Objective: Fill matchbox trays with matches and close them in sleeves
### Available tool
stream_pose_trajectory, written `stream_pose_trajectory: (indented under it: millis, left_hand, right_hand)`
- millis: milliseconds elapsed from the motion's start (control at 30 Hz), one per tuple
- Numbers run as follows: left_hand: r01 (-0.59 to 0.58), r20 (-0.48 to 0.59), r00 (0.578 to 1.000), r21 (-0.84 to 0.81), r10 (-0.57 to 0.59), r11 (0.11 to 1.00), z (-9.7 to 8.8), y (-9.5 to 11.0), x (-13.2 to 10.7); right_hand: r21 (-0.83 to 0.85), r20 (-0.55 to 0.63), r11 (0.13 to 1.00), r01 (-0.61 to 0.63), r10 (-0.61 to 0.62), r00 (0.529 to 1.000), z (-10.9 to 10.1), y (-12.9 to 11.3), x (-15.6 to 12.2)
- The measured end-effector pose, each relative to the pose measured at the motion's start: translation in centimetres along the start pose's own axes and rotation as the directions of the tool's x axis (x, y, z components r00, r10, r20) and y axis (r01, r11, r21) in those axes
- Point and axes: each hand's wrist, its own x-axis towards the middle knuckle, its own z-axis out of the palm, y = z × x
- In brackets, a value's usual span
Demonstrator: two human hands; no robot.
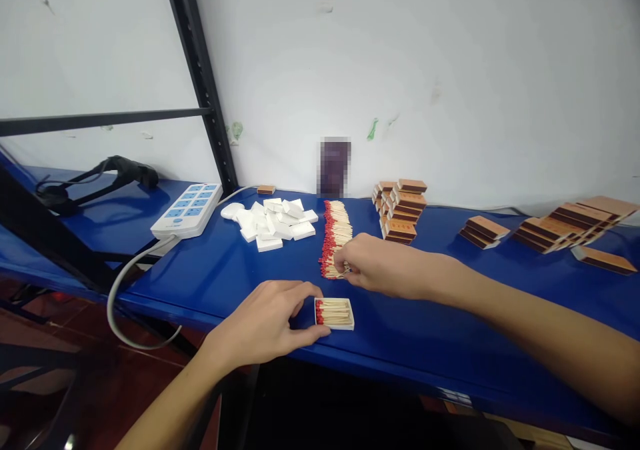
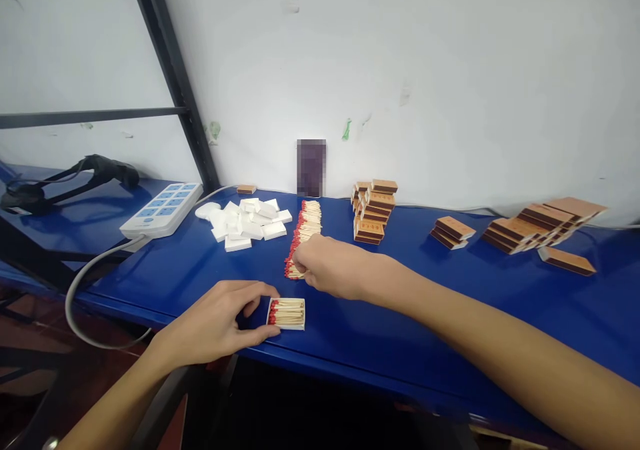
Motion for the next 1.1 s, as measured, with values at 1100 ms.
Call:
stream_pose_trajectory:
  millis: [1100]
  left_hand:
    - [-0.029,-0.013,1.0,0.009,0.029,1.0,0.0,-0.1,-0.1]
  right_hand:
    - [-0.104,0.028,0.994,0.044,-0.041,0.999,-0.2,-1.2,0.1]
